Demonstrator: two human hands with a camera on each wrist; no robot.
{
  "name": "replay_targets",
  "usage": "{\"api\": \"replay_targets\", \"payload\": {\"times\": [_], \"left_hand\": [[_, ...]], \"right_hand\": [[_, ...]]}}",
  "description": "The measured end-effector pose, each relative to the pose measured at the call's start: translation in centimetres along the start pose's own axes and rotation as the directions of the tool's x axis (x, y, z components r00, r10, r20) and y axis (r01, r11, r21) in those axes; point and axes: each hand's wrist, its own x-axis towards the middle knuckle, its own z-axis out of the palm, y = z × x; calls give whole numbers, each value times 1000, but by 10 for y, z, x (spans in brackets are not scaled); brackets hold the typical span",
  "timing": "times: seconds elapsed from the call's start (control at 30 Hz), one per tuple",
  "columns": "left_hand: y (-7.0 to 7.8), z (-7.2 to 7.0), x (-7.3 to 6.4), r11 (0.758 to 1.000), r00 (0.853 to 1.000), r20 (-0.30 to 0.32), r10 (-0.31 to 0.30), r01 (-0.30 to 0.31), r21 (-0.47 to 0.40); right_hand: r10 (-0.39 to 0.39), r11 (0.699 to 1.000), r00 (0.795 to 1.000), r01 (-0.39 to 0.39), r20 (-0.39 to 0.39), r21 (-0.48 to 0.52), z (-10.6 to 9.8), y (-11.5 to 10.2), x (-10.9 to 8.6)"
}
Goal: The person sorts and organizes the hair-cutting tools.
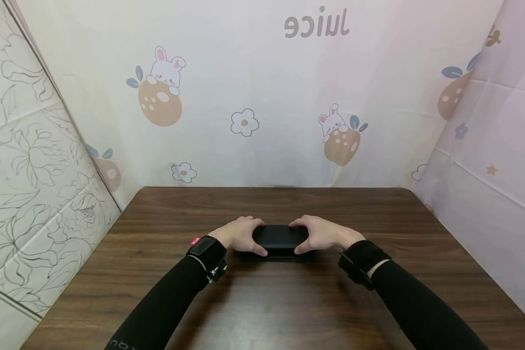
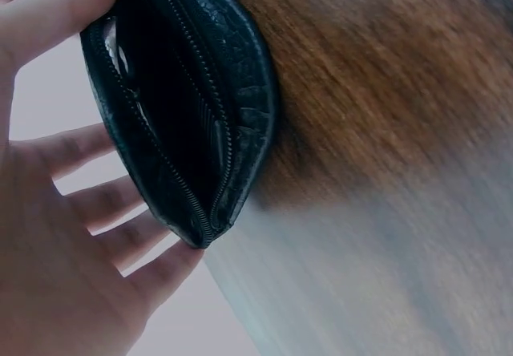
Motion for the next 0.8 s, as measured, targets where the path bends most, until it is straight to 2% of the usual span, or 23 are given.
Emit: {"api": "replay_targets", "payload": {"times": [0.5, 0.8], "left_hand": [[4, 7, -1, 997, 1000, 17, -13, 12, 82], [18, 11, 1, 972, 1000, 7, -1, -1, 234]], "right_hand": [[-28, 996, 999, 25, -34, -86, 9, 1, -3], [-22, 992, 999, 17, -37, -122, 9, 1, -3]]}}
